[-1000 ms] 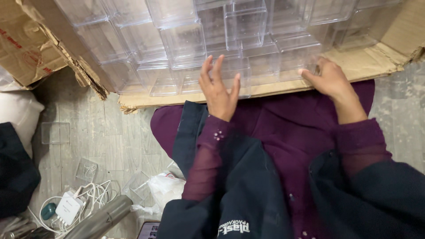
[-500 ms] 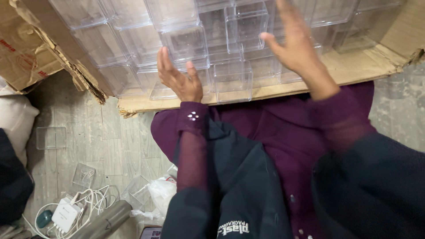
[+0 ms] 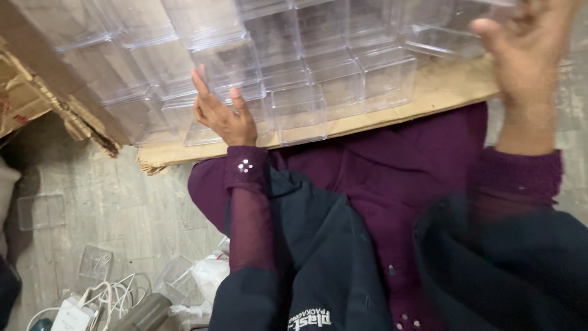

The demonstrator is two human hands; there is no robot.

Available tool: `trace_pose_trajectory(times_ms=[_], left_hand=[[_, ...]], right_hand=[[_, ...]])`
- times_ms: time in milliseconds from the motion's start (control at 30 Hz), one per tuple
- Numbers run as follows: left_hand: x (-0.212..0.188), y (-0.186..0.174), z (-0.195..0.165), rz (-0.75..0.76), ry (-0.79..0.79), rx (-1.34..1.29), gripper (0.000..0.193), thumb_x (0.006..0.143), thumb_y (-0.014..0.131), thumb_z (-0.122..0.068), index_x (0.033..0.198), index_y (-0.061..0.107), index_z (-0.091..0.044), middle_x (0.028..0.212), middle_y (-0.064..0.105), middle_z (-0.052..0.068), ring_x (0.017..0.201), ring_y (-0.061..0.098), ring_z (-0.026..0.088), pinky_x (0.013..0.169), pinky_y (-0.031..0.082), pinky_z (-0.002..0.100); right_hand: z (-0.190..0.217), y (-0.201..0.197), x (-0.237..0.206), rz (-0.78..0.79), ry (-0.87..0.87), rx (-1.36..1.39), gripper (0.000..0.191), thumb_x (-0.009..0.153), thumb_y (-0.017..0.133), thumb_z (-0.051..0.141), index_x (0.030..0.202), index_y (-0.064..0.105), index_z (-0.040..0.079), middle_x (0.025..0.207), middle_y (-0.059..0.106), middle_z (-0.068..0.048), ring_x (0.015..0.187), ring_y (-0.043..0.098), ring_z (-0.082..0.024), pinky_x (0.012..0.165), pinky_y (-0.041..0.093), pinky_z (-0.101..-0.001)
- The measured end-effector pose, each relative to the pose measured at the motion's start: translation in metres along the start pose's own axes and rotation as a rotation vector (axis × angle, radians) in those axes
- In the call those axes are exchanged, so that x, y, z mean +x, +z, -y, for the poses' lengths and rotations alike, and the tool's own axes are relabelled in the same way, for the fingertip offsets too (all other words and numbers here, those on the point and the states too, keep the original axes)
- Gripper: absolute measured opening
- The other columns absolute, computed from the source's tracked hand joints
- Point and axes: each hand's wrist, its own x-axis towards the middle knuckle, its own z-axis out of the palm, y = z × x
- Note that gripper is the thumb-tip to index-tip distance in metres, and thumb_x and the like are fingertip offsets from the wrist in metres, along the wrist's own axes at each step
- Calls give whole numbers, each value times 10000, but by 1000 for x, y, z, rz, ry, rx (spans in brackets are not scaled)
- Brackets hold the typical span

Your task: The person sits on the floor in front of a cardboard box filled with clear plastic boxes. The person takes plastic boxes from the box one at a time, opens a plastic bag, places the boxes into the bag, and sets filled bags aside.

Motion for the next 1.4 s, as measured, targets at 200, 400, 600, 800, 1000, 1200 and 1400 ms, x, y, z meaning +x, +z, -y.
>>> trace_pose_trajectory(times_ms=[200,400,600,800,1000,1200,1400], left_hand=[[1,-1,-1,9,-11,1,663,1143,422,-451,1634,238,-45,1626,497,109,1473,490,224,1264,229,407],[2,-2,-1,5,-20,10,662,1135,418,-465,1630,251,-59,1620,508,107,1441,496,220,1262,227,416],[1,-3,1,10,-19,14,655,1141,410,-471,1628,259,-60,1623,506,106,1460,493,218,1260,223,411],[1,-3,1,2,-21,20,651,1138,402,-470,1628,265,-65,1620,510,102,1466,497,218,1261,231,405],[2,-4,1,5,-13,23,654,1138,403,-470,1629,258,-62,1617,510,110,1467,489,225,1256,237,403],[3,-4,1,-2,-22,13,659,1138,403,-474,1628,260,-56,1614,511,117,1475,485,227,1267,216,416],[3,-2,2,-8,-20,6,668,1127,413,-485,1623,266,-61,1605,523,112,1471,491,222,1259,230,401]], right_hand=[[-49,-48,-19,-119,404,-8,492,999,726,-39,1442,556,91,1284,692,-15,1043,666,-106,834,566,-226],[-113,-24,-16,14,429,244,386,1050,679,-15,1430,638,35,1249,693,-82,1059,686,-112,890,597,-232],[-115,-25,-6,6,506,123,322,1043,671,28,1361,644,-11,1232,721,-90,1098,713,-142,921,620,-265],[-101,-24,-18,82,409,389,295,1071,638,-37,1366,627,-33,1292,692,-116,1196,695,-201,1013,600,-332],[-101,-22,-12,39,498,407,342,1061,611,-32,1400,574,-3,1277,705,-111,1201,707,-205,1019,619,-353],[-93,-4,-7,37,313,31,535,1006,672,-36,1524,555,31,1337,617,-127,1176,627,-203,1014,602,-365],[-76,7,-25,132,94,-479,731,932,892,62,1576,562,166,1434,478,-122,1309,564,-274,970,556,-373]])
